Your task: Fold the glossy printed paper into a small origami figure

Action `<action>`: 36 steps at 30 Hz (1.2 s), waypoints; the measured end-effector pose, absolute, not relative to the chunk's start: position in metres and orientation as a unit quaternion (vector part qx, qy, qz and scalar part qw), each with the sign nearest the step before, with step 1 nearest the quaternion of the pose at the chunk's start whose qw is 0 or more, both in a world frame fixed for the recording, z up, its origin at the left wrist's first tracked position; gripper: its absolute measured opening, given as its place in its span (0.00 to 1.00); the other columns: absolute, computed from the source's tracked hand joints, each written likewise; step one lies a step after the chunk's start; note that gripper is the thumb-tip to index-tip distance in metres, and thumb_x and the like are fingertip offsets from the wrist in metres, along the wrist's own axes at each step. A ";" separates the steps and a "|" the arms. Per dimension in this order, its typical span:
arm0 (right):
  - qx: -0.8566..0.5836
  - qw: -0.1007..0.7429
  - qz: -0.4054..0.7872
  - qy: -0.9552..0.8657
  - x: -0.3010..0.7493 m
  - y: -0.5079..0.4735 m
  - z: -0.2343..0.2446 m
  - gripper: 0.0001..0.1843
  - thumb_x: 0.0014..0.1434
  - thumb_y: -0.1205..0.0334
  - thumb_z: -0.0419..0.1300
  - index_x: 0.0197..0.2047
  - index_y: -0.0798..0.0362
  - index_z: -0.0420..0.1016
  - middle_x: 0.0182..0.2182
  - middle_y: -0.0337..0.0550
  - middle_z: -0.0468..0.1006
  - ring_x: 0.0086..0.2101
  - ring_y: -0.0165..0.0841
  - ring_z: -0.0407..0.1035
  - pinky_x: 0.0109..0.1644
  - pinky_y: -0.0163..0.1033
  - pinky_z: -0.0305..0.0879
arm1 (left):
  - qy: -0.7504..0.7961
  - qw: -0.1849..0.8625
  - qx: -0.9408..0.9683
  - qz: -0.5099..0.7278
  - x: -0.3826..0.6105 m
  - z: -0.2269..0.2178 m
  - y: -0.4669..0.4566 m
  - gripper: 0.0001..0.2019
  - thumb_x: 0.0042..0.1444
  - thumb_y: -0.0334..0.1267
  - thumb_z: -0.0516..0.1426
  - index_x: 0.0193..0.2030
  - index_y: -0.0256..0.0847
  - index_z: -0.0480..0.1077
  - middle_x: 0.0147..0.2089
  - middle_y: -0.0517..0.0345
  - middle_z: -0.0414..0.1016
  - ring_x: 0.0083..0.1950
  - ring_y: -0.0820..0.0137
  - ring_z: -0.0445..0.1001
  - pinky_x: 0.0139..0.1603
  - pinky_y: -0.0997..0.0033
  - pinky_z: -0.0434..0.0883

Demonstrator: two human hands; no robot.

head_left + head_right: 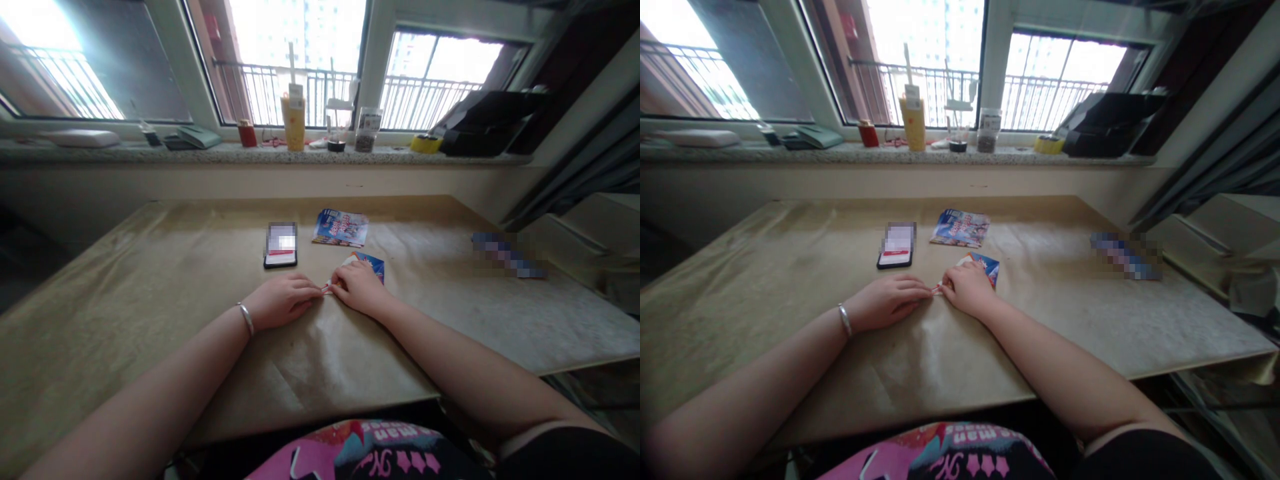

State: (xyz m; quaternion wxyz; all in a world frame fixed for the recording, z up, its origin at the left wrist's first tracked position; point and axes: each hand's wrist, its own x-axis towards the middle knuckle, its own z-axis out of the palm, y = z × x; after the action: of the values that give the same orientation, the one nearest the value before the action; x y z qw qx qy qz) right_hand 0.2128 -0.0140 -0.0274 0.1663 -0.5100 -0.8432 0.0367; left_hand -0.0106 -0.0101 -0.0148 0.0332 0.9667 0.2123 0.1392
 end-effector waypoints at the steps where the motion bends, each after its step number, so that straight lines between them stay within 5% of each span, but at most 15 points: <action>1: -0.513 0.167 0.044 -0.841 0.213 -0.013 -0.028 0.10 0.58 0.54 0.58 0.33 0.52 0.73 0.35 0.44 0.78 0.39 0.37 0.66 0.46 0.43 0.52 | 0.210 0.022 0.967 0.139 -0.010 -0.015 -0.010 0.15 0.59 0.31 0.49 0.51 0.41 0.70 0.48 0.52 0.74 0.47 0.67 0.70 0.48 0.67 0.70; 36: -0.534 0.166 0.080 -0.825 0.209 -0.012 -0.025 0.09 0.57 0.55 0.58 0.32 0.50 0.75 0.35 0.43 0.79 0.41 0.38 0.67 0.48 0.45 0.52 | 0.210 -0.070 0.971 0.091 0.001 -0.010 -0.015 0.16 0.58 0.30 0.50 0.53 0.39 0.67 0.45 0.52 0.74 0.45 0.66 0.68 0.45 0.66 0.69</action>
State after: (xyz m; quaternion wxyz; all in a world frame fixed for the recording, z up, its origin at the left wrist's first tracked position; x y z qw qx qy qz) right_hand 0.2092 -0.0116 -0.0247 0.1661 -0.5336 -0.8255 0.0796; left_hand 0.0009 -0.0153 -0.0104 -0.0702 0.9709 0.2101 0.0913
